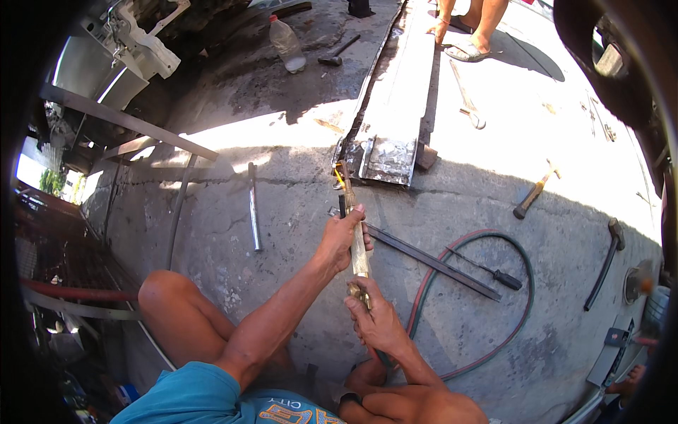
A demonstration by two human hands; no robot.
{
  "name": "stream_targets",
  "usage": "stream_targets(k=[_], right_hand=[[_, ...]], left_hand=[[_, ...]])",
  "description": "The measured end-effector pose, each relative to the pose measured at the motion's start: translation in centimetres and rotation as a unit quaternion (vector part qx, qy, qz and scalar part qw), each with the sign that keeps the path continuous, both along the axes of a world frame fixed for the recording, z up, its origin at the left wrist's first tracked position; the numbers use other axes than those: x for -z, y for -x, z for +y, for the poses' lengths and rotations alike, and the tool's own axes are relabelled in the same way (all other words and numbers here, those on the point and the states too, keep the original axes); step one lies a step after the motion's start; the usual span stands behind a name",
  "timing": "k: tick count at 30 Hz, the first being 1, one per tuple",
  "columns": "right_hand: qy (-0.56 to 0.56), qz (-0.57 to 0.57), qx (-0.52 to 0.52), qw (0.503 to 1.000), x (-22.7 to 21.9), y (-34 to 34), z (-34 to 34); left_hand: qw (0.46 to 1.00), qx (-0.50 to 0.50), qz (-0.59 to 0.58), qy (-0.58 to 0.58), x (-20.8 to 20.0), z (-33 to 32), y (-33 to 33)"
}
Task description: The person uses a welding torch to heat a metal frame on the ground while a coworker assists by hammering and prying the heated sections. The person repeatedly applies heat and uses a metal bar to adjust the frame's shape.
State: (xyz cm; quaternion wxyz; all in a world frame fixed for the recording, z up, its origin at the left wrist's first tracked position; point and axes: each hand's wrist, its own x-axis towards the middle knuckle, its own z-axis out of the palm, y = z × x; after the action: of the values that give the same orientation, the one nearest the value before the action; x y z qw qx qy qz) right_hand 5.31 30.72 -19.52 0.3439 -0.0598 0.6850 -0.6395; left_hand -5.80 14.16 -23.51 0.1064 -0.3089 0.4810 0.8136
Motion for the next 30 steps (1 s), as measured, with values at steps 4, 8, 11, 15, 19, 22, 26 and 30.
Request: stream_targets(k=[4, 8, 11, 15, 19, 22, 26, 30], right_hand=[[-0.005, -0.022, -0.006, 1.000, -0.5, 0.4, -0.1], [-0.001, -0.019, -0.004, 1.000, -0.1, 0.4, -0.2], [-0.005, -0.020, -0.009, 1.000, 0.2, 0.4, -0.2], [-0.007, 0.017, 0.002, 1.000, 0.9, 0.1, -0.3], [-0.011, 0.013, -0.002, 1.000, 0.2, 0.4, -0.4], [-0.014, 0.044, 0.004, 0.999, -0.1, 0.2, -0.3], [-0.008, 0.066, -0.010, 0.998, 0.5, -0.8, 0.6], [0.002, 0.084, -0.012, 0.996, 0.6, -1.5, 1.5]], left_hand=[[1.000, -0.001, 0.002, 0.005, 0.1, -0.2, 0.2], [1.000, -0.003, 0.002, -0.002, 0.0, -0.1, 0.2], [1.000, -0.008, 0.001, 0.004, 0.0, -0.1, 0.1], [1.000, -0.010, -0.001, 0.008, 0.0, -0.1, 0.1], [1.000, -0.012, 0.007, 0.013, -0.4, -0.3, 0.0], [1.000, -0.012, 0.003, 0.016, -1.0, 0.0, 0.0], [0.999, -0.020, 0.023, 0.027, -2.5, 1.2, -1.1], [0.999, -0.015, 0.005, 0.031, -2.7, 2.0, -1.8]])
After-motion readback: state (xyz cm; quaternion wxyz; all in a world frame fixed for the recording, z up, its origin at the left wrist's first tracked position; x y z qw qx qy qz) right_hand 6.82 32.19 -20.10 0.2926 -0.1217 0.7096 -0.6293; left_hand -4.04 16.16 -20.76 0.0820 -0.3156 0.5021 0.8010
